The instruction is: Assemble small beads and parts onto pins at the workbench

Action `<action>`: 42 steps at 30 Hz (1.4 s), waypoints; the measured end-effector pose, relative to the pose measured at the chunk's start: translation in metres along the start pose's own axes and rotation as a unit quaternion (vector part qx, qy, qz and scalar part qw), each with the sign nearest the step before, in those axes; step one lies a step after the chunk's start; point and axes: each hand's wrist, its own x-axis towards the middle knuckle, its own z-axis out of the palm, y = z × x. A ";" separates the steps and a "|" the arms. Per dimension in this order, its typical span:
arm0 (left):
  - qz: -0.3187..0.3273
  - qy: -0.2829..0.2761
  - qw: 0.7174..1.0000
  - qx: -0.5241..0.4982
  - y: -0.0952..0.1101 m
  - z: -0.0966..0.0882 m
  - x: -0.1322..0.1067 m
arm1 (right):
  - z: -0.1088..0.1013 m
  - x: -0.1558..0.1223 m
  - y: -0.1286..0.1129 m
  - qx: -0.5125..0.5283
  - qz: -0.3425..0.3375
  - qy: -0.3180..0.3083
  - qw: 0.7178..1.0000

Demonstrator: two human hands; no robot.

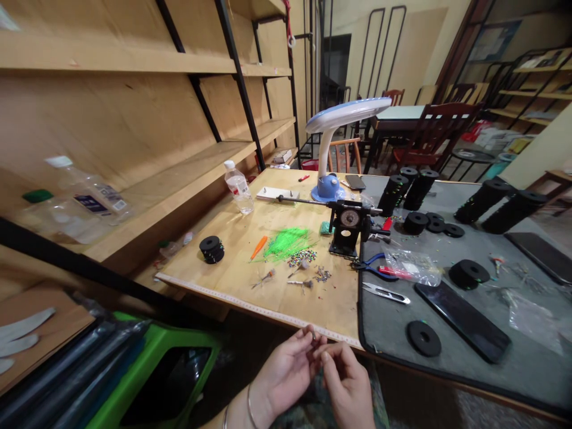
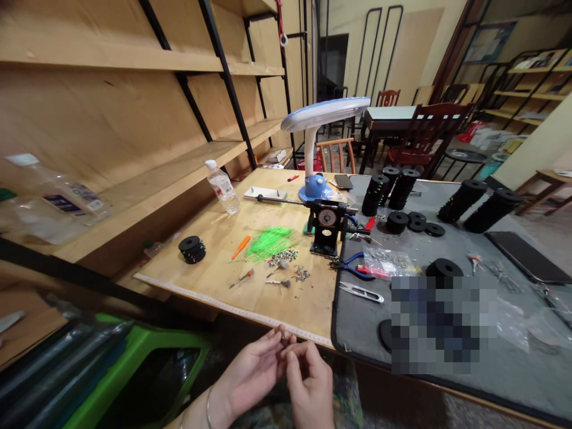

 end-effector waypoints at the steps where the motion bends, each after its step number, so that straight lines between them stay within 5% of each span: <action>1: 0.000 -0.001 1.000 0.001 0.000 0.000 0.000 | 0.000 0.000 0.000 0.001 -0.001 0.000 1.000; 30: 0.010 -0.007 1.000 0.003 -0.002 -0.001 -0.001 | 0.001 -0.001 0.002 0.006 0.009 0.012 1.000; 42: 0.081 -0.045 0.992 0.080 -0.008 0.001 -0.006 | 0.005 0.001 0.000 0.024 0.052 0.015 0.998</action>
